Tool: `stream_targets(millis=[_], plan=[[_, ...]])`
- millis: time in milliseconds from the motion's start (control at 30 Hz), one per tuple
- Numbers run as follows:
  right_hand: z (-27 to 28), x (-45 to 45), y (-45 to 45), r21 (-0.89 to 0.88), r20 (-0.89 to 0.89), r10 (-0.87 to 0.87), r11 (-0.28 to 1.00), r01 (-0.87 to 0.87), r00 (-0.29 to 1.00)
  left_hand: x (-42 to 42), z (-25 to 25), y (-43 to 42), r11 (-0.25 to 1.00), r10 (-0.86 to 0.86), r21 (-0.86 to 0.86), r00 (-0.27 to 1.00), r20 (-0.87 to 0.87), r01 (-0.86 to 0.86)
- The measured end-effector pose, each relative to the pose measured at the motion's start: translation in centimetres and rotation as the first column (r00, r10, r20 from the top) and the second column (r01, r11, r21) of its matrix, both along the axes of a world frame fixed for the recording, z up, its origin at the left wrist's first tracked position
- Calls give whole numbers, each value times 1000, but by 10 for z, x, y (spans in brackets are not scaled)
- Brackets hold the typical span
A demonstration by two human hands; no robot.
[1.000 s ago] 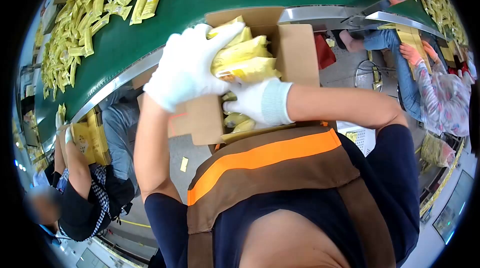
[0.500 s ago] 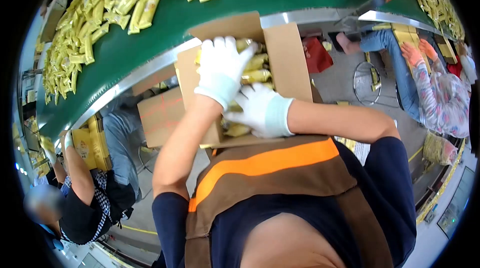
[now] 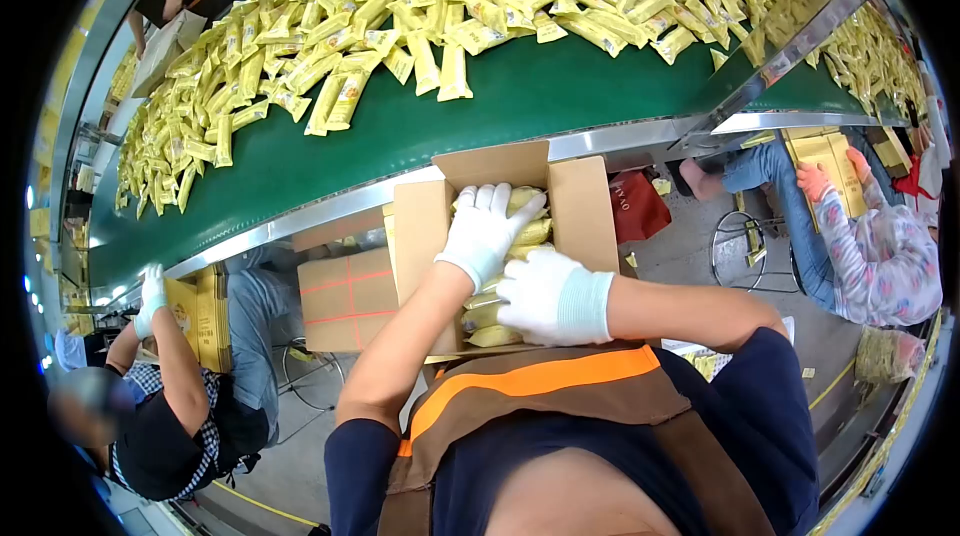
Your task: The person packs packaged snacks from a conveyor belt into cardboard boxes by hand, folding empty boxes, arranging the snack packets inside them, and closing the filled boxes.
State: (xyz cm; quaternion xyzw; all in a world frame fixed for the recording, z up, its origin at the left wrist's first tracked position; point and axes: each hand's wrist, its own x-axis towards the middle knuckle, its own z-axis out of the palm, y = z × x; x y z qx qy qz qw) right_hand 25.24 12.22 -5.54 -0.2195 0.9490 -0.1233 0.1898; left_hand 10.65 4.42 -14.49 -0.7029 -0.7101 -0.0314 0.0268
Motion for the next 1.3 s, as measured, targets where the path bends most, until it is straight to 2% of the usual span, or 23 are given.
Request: stream_targets(millis=[100, 200, 300, 333, 400, 433, 467, 500, 533, 567, 600, 633, 667, 700, 767, 800, 833, 900, 1000, 1100, 1167, 1233, 1300], plan=[[-34, -4, -5, -5, 289, -99, 994, 105, 952, 6, 13, -4, 997, -8, -83, 1000, -26, 6], [-49, -10, -11, -3, 218, -78, 997, 81, 973, 10, 37, -12, 998, -52, 24, 992, -111, 55], [-39, -17, -1, -111, 267, -23, 992, 54, 963, 4, 62, -5, 864, 283, -476, 941, 184, -166], [-35, -22, 6, -153, 279, 10, 988, 34, 960, -1, 57, 1, 868, 263, -475, 944, 201, -141], [-25, -46, 39, -661, 304, 187, 748, 65, 934, -14, 43, 10, 871, 221, -483, 949, 227, -87], [-14, -62, 61, -800, 229, 114, 588, 120, 967, -22, 45, 10, 887, 137, -462, 945, 297, 17], [11, -85, 88, -854, 201, -62, 478, 206, 978, -31, 52, 10, 894, 52, -432, 929, 366, 120], [25, -107, 119, -885, -6, -349, 438, 157, 937, -41, 59, 9, 890, -34, -397, 902, 431, 224], [26, -131, 153, -950, 164, -456, 168, 265, 875, -58, 66, 14, 919, -131, -211, 762, 634, 334], [24, -156, 191, -917, 44, -745, 234, 322, 666, -76, 76, 25, 917, -247, -4, 574, 781, 400], [5, -188, 240, -846, -89, -891, 304, 438, 446, -89, 105, 39, 969, -51, -68, 462, 885, 237], [-9, -212, 283, -796, -146, -901, 351, 492, 408, -101, 127, 55, 983, 130, -162, 304, 944, 81], [-21, -229, 315, -614, -337, -886, 464, 639, 320, -113, 122, 75, 988, 131, -85, 426, 895, -125], [-41, -253, 341, -440, -301, -914, 386, 811, 271, -126, 113, 95, 949, 155, 24, 533, 832, -314], [-53, -275, 323, -104, -199, -914, 380, 919, 355, -163, 54, 129, 906, 292, 161, 853, 433, -392], [-49, -279, 300, -13, -220, -872, 452, 892, 438, -175, 26, 142, 884, 447, 12, 853, 269, -467], [-47, -281, 283, 86, -222, -821, 520, 850, 525, -178, 16, 140, 887, 448, 58, 884, 137, -458], [-71, -275, 298, 11, -216, -691, 705, 709, 690, -181, -4, 118, 906, 421, 104, 899, -117, -411], [-45, -221, 275, 110, -204, -476, 857, 503, 856, -198, -6, 67, 924, 379, 81, 923, -57, -374], [-53, -172, 241, 334, -539, -241, 819, 467, 807, -203, -2, 17, 897, 441, 50, 897, -47, -438], [-69, -146, 226, 75, -750, -228, 904, 421, 621, -192, 4, 1, 814, 519, 79, 782, 346, -576], [-69, -115, 210, -145, -814, -319, 921, 362, 486, -190, 4, 4, 773, 396, 318, 810, 433, -548], [-104, -87, 216, -118, -585, -484, 845, 522, 651, -183, 18, 26, 811, 337, 292, 813, 475, -508]])
